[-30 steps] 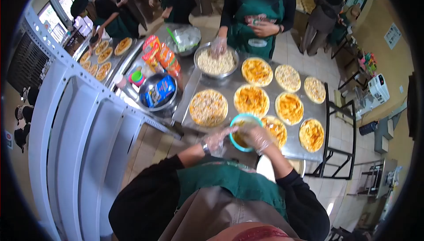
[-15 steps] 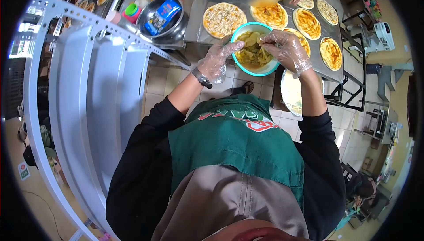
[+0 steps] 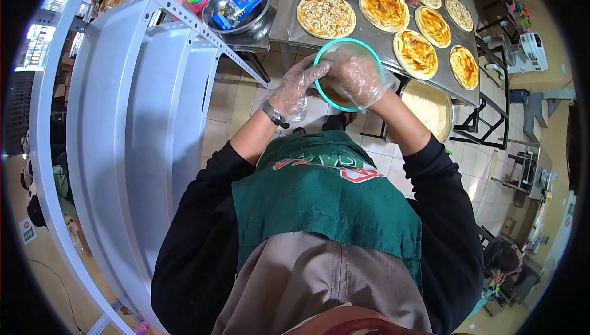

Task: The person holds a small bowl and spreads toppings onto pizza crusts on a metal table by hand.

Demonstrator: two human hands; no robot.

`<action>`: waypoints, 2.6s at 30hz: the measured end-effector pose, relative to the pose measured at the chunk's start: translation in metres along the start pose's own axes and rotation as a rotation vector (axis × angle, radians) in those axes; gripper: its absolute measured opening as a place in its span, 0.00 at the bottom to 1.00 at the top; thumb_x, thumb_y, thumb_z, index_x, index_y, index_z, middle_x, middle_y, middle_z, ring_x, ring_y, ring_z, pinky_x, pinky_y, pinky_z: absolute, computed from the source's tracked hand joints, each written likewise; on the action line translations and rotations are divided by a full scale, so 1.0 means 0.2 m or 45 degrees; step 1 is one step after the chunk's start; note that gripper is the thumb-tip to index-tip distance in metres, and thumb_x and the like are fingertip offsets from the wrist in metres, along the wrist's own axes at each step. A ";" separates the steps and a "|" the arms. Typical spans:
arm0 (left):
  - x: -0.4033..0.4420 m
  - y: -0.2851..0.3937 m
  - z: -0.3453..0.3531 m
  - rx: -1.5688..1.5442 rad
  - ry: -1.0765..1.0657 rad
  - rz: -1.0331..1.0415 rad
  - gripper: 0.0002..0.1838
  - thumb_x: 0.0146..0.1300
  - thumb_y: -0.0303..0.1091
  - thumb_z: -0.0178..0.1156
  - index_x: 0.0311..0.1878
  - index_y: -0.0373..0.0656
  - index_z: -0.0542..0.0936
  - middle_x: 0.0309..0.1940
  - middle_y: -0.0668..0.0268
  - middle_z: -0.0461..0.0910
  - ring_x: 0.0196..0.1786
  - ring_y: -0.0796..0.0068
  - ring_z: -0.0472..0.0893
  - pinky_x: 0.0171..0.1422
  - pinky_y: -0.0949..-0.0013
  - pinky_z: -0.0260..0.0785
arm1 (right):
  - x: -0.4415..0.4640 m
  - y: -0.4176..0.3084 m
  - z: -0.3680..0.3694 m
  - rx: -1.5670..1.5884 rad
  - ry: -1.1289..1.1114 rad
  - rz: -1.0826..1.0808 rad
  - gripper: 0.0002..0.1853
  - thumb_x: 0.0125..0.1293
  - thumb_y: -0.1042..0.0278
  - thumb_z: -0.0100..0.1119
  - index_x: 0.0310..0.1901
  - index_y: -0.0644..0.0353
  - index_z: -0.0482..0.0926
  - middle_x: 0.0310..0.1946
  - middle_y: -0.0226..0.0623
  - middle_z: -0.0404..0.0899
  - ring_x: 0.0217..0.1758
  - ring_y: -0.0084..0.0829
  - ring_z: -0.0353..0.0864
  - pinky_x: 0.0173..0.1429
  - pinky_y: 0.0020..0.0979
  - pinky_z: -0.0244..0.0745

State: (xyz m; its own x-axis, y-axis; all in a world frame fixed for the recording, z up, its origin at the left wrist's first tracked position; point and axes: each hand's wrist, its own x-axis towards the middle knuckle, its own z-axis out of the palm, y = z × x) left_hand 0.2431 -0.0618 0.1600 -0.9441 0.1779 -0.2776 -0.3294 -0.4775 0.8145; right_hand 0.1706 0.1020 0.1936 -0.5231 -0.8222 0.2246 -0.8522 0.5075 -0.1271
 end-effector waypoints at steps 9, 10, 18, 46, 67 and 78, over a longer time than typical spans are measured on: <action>0.04 -0.04 -0.02 -0.091 0.092 -0.007 0.28 0.58 0.47 0.67 0.59 0.44 0.75 0.51 0.67 0.79 0.54 0.71 0.78 0.49 0.62 0.79 | 0.01 0.07 0.10 0.098 -0.112 -0.116 0.10 0.53 0.66 0.62 0.36 0.59 0.82 0.34 0.45 0.83 0.36 0.42 0.84 0.37 0.42 0.79; 0.05 -0.03 -0.01 -0.118 0.074 0.008 0.29 0.58 0.47 0.67 0.60 0.44 0.74 0.51 0.66 0.79 0.54 0.70 0.78 0.50 0.62 0.79 | 0.02 0.09 0.04 0.255 -0.052 -0.131 0.10 0.53 0.66 0.63 0.37 0.59 0.82 0.34 0.45 0.83 0.37 0.43 0.84 0.39 0.41 0.78; 0.26 0.04 0.01 -0.088 -0.023 0.047 0.30 0.64 0.51 0.61 0.61 0.40 0.70 0.56 0.61 0.75 0.59 0.68 0.76 0.63 0.58 0.70 | 0.06 0.41 -0.21 1.062 -0.203 0.425 0.11 0.56 0.77 0.63 0.43 0.64 0.82 0.39 0.39 0.83 0.42 0.26 0.81 0.50 0.29 0.76; 1.00 0.17 0.30 0.063 0.506 0.055 0.46 0.54 0.55 0.70 0.70 0.44 0.62 0.59 0.60 0.73 0.59 0.66 0.74 0.50 0.61 0.75 | 0.38 1.26 -0.01 0.217 -0.136 -0.329 0.13 0.55 0.65 0.59 0.44 0.48 0.81 0.40 0.35 0.81 0.45 0.42 0.81 0.44 0.41 0.78; 0.38 0.35 -0.35 -0.334 0.826 0.499 0.29 0.64 0.48 0.62 0.64 0.46 0.69 0.55 0.63 0.75 0.53 0.70 0.80 0.44 0.63 0.80 | 1.24 0.41 0.01 0.821 -0.071 -0.960 0.06 0.46 0.75 0.62 0.30 0.57 0.81 0.30 0.41 0.81 0.38 0.47 0.80 0.43 0.44 0.75; 0.10 0.41 -0.56 -0.304 0.879 0.489 0.28 0.66 0.49 0.60 0.65 0.46 0.69 0.56 0.64 0.76 0.53 0.71 0.80 0.51 0.64 0.78 | 1.45 0.13 0.12 0.798 -0.128 -1.064 0.06 0.51 0.74 0.65 0.33 0.56 0.80 0.31 0.42 0.82 0.39 0.48 0.81 0.44 0.43 0.75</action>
State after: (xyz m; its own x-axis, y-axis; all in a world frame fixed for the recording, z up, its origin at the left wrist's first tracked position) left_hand 0.1949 -0.1933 0.1644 -0.7612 -0.5665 -0.3156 0.0975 -0.5811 0.8080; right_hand -0.0035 -0.1283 0.2324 0.2600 -0.8817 0.3937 -0.7797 -0.4322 -0.4530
